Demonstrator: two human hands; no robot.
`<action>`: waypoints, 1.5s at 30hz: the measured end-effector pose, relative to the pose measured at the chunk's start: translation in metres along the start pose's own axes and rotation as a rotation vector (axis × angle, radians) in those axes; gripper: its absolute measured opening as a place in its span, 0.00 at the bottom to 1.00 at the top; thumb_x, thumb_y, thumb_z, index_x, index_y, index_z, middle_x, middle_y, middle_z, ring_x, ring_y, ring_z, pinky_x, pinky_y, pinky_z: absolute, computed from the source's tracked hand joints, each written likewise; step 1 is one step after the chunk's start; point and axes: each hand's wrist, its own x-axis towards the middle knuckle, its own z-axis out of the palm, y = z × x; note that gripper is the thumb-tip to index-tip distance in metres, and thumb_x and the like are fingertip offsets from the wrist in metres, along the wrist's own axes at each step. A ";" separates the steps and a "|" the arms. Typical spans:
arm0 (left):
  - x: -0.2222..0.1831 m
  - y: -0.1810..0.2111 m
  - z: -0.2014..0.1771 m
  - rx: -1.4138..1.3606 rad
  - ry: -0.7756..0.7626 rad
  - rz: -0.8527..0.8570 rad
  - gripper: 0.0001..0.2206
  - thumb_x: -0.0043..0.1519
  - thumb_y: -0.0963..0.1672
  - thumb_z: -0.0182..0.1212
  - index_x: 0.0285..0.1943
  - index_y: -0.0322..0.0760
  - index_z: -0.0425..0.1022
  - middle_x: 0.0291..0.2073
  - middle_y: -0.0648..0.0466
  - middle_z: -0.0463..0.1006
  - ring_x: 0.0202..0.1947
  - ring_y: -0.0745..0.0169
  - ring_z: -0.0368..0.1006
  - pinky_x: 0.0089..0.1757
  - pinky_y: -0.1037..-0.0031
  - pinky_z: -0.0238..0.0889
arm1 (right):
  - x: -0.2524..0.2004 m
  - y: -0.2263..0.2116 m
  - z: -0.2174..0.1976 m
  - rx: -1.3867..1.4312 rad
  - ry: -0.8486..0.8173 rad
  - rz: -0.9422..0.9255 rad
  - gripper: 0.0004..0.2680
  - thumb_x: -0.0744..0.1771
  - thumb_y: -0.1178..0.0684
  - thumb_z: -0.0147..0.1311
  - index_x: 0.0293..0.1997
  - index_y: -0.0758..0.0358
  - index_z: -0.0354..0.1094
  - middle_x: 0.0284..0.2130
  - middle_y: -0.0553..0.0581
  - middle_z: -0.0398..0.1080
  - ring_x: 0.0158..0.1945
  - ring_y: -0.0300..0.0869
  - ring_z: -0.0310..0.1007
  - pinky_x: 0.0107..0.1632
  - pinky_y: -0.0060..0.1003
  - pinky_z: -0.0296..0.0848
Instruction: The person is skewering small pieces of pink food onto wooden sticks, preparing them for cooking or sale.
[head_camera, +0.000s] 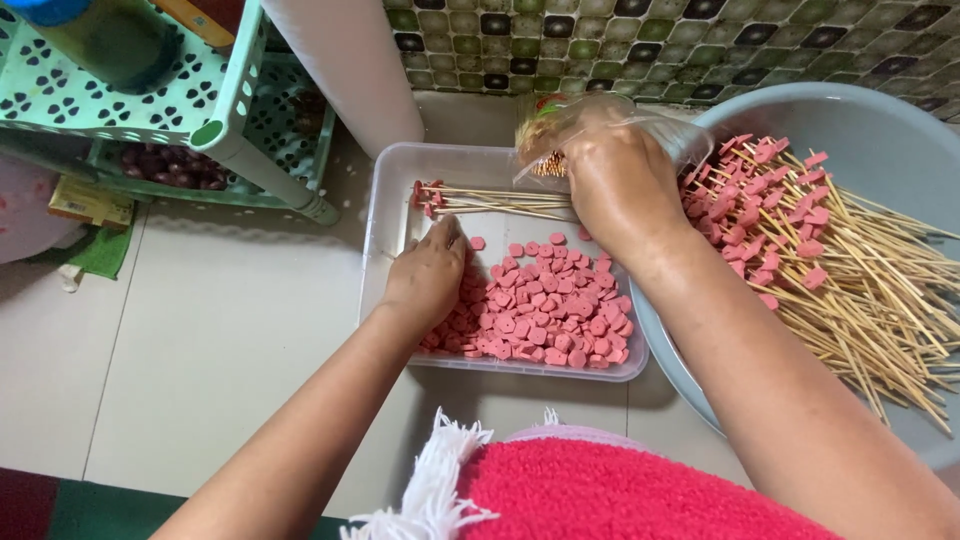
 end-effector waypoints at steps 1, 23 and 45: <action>0.007 -0.006 0.016 0.039 0.029 0.016 0.23 0.64 0.38 0.53 0.71 0.34 0.68 0.72 0.41 0.58 0.67 0.41 0.67 0.62 0.54 0.61 | 0.001 0.002 0.001 -0.057 0.028 -0.026 0.07 0.67 0.48 0.55 0.34 0.57 0.75 0.34 0.57 0.71 0.43 0.57 0.77 0.48 0.49 0.78; 0.002 -0.018 0.012 0.045 0.169 -0.015 0.17 0.52 0.30 0.63 0.46 0.37 0.76 0.39 0.46 0.76 0.34 0.43 0.77 0.29 0.55 0.74 | -0.045 -0.043 -0.130 0.721 0.547 -0.092 0.06 0.76 0.57 0.27 0.52 0.67 0.50 0.44 0.66 0.73 0.32 0.46 0.78 0.23 0.31 0.64; -0.090 0.055 -0.132 -1.725 0.431 -0.183 0.15 0.56 0.40 0.72 0.51 0.34 0.79 0.32 0.50 0.85 0.32 0.69 0.79 0.32 0.80 0.71 | -0.116 -0.088 -0.174 1.497 -0.107 0.350 0.10 0.70 0.55 0.47 0.56 0.65 0.69 0.22 0.57 0.68 0.18 0.38 0.64 0.23 0.29 0.69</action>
